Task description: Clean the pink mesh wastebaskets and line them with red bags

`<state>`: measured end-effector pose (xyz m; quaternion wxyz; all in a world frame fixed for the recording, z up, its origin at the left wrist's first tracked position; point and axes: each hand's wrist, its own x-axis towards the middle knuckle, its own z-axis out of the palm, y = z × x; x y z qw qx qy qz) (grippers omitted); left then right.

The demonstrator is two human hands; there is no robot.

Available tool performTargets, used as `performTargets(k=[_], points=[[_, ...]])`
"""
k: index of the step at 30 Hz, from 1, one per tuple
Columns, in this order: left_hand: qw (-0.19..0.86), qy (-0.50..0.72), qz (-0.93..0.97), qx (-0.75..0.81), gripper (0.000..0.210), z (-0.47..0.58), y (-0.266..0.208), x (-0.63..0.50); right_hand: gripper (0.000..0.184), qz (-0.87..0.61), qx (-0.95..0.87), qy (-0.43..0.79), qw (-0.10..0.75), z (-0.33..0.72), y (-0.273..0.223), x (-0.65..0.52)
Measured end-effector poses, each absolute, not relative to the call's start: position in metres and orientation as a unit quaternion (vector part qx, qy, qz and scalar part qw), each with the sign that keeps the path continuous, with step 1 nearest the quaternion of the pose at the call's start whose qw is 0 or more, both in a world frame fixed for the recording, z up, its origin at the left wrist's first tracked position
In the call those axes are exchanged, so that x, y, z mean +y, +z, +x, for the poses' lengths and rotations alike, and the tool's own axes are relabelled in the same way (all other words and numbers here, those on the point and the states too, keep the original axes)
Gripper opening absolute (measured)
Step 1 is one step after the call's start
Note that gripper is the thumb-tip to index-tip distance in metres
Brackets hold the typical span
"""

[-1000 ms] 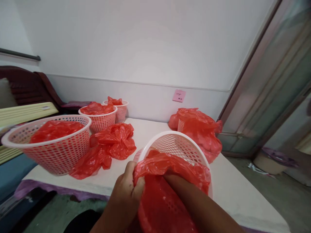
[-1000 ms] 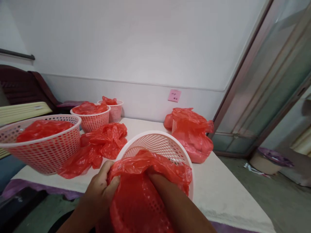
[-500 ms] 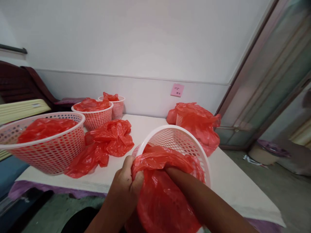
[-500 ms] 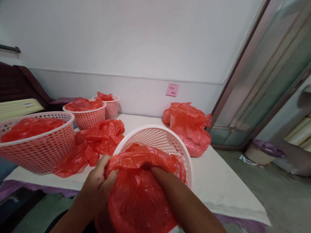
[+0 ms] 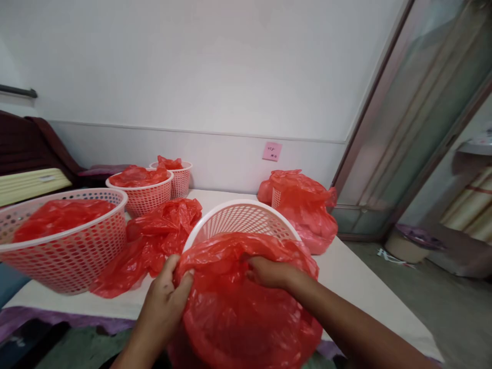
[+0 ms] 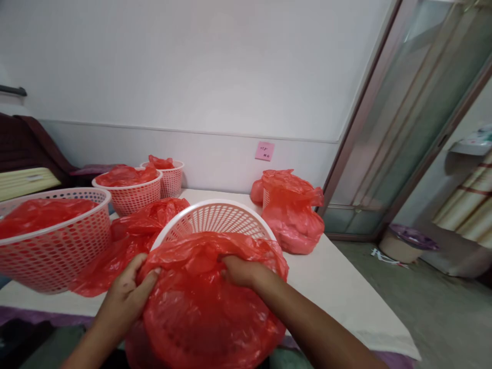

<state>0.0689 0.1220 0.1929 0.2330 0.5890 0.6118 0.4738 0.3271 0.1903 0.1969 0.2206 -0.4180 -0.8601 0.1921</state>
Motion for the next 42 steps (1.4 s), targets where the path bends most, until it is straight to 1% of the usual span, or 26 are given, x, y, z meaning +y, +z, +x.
performTargets(k=[2, 3, 5, 7, 8, 10, 12, 14, 16, 20, 22, 24, 26, 28, 33, 38, 42], points=[[0.241, 0.482, 0.568, 0.622, 0.024, 0.062, 0.190, 0.123, 0.027, -0.412, -0.864, 0.213, 0.196, 0.326, 0.212, 0.192], [0.247, 0.484, 0.556, 0.629, 0.026, 0.060, 0.189, 0.124, 0.028, -0.412, -0.860, 0.224, 0.200, 0.328, 0.220, 0.189], [0.266, 0.485, 0.539, 0.636, 0.030, 0.057, 0.188, 0.123, 0.028, -0.421, -0.841, 0.242, 0.239, 0.334, 0.236, 0.179], [0.285, 0.487, 0.529, 0.634, 0.034, 0.057, 0.188, 0.122, 0.022, -0.431, -0.820, 0.225, 0.303, 0.340, 0.250, 0.171], [0.293, 0.485, 0.527, 0.634, 0.036, 0.056, 0.189, 0.121, 0.019, -0.435, -0.816, 0.187, 0.332, 0.343, 0.254, 0.170], [0.304, 0.482, 0.517, 0.639, 0.043, 0.056, 0.189, 0.119, 0.019, -0.442, -0.818, 0.062, 0.363, 0.347, 0.259, 0.172], [0.307, 0.487, 0.496, 0.649, 0.049, 0.054, 0.189, 0.118, 0.023, -0.454, -0.823, -0.061, 0.336, 0.351, 0.258, 0.181], [0.313, 0.493, 0.471, 0.661, 0.053, 0.051, 0.189, 0.118, 0.030, -0.472, -0.827, -0.115, 0.283, 0.356, 0.254, 0.190], [0.323, 0.496, 0.456, 0.665, 0.054, 0.047, 0.190, 0.122, 0.033, -0.487, -0.829, -0.100, 0.254, 0.362, 0.251, 0.198], [0.356, 0.508, 0.459, 0.636, 0.047, 0.040, 0.197, 0.133, 0.032, -0.481, -0.841, 0.052, 0.243, 0.375, 0.258, 0.204], [0.375, 0.511, 0.464, 0.619, 0.042, 0.038, 0.201, 0.139, 0.030, -0.481, -0.841, 0.110, 0.221, 0.378, 0.266, 0.206], [0.391, 0.514, 0.465, 0.605, 0.038, 0.037, 0.205, 0.145, 0.032, -0.489, -0.836, 0.143, 0.203, 0.380, 0.272, 0.210], [0.407, 0.518, 0.469, 0.589, 0.035, 0.035, 0.207, 0.152, 0.035, -0.497, -0.826, 0.167, 0.209, 0.379, 0.275, 0.216], [0.426, 0.517, 0.475, 0.571, 0.033, 0.034, 0.210, 0.158, 0.035, -0.507, -0.812, 0.172, 0.233, 0.375, 0.273, 0.224], [0.454, 0.507, 0.489, 0.546, 0.031, 0.041, 0.218, 0.160, 0.014, -0.539, -0.780, 0.157, 0.276, 0.363, 0.266, 0.250], [0.468, 0.495, 0.497, 0.537, 0.039, 0.059, 0.219, 0.147, 0.011, -0.571, -0.754, 0.128, 0.298, 0.358, 0.263, 0.267], [0.460, 0.466, 0.525, 0.543, 0.043, 0.050, 0.214, 0.149, 0.013, -0.589, -0.735, 0.077, 0.327, 0.353, 0.255, 0.263]])
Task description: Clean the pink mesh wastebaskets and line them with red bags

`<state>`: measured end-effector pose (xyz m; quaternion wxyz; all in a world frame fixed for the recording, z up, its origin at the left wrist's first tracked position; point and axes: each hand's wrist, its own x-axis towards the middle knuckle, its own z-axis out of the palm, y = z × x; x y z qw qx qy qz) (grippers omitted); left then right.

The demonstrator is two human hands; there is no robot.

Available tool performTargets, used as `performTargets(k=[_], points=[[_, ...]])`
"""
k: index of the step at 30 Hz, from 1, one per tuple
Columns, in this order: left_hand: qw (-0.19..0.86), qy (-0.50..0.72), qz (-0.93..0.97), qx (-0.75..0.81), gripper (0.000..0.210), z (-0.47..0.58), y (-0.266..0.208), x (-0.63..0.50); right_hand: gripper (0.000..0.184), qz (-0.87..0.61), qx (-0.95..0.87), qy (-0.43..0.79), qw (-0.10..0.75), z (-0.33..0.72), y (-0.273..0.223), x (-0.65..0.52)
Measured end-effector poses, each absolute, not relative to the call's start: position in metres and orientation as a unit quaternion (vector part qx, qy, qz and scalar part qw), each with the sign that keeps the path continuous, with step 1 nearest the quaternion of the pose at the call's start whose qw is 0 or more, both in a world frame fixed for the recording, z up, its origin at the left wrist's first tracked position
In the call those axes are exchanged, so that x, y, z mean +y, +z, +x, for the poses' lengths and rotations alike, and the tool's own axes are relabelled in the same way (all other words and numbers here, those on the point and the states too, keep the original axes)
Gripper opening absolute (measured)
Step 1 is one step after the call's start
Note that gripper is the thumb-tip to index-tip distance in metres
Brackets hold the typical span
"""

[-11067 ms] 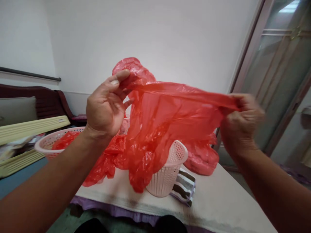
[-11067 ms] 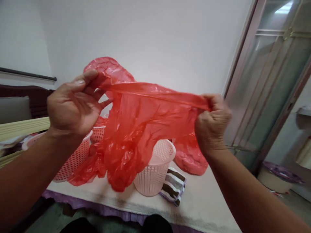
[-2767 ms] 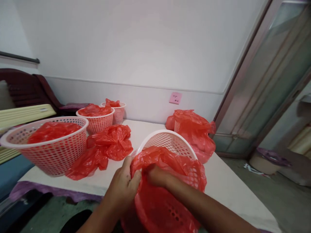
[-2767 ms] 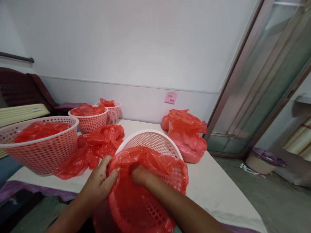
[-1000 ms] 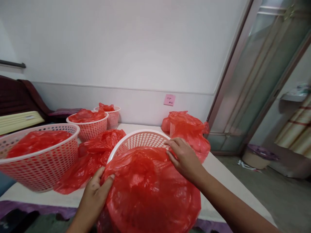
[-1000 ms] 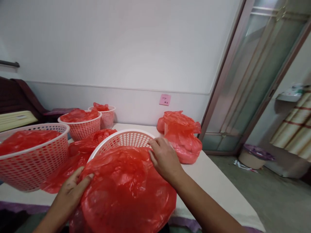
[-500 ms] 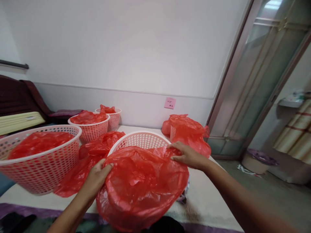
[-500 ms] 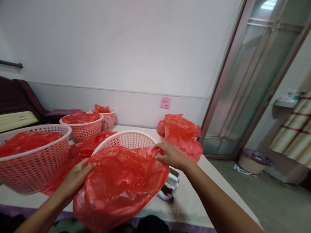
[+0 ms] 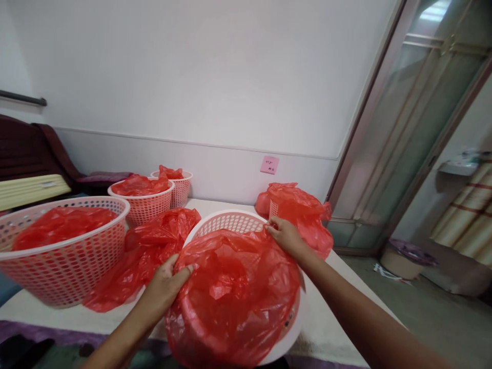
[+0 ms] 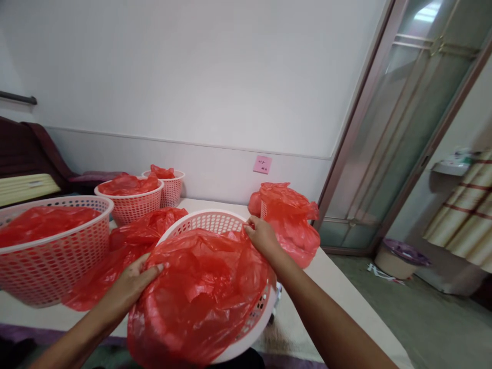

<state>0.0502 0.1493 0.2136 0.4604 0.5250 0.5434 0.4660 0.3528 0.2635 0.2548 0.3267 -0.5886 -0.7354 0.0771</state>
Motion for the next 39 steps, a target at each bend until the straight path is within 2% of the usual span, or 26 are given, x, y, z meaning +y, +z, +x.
performTargets(k=[4, 7, 9, 12, 15, 19, 22, 27, 34, 39], points=[[0.420, 0.381, 0.605, 0.559, 0.044, 0.020, 0.228, 0.156, 0.012, -0.588, -0.730, 0.018, 0.349, 0.344, 0.245, 0.253], [0.200, 0.312, 0.704, 0.606, 0.051, 0.016, 0.256, 0.154, 0.013, -0.584, -0.734, -0.001, 0.346, 0.339, 0.243, 0.249], [0.047, 0.303, 0.764, 0.568, 0.051, 0.028, 0.273, 0.154, 0.014, -0.582, -0.737, -0.004, 0.344, 0.337, 0.244, 0.249], [-0.025, 0.284, 0.843, 0.456, 0.040, 0.058, 0.287, 0.164, 0.014, -0.580, -0.738, -0.003, 0.345, 0.335, 0.246, 0.250], [-0.023, 0.261, 0.862, 0.435, 0.039, 0.079, 0.284, 0.189, 0.015, -0.582, -0.735, 0.002, 0.349, 0.335, 0.246, 0.250], [0.017, 0.257, 0.870, 0.420, 0.016, 0.083, 0.275, 0.223, 0.016, -0.582, -0.729, 0.011, 0.361, 0.340, 0.243, 0.248], [0.026, 0.313, 0.841, 0.441, 0.025, 0.082, 0.273, 0.238, 0.018, -0.583, -0.718, 0.023, 0.379, 0.344, 0.239, 0.250], [0.010, 0.407, 0.766, 0.497, 0.023, 0.084, 0.277, 0.256, 0.021, -0.598, -0.688, 0.033, 0.410, 0.345, 0.234, 0.256], [0.121, 0.422, 0.690, 0.575, 0.030, 0.076, 0.281, 0.285, 0.023, -0.612, -0.665, 0.030, 0.428, 0.341, 0.236, 0.263], [0.155, 0.413, 0.672, 0.594, 0.028, 0.074, 0.284, 0.285, 0.022, -0.625, -0.661, 0.032, 0.414, 0.340, 0.242, 0.267]])
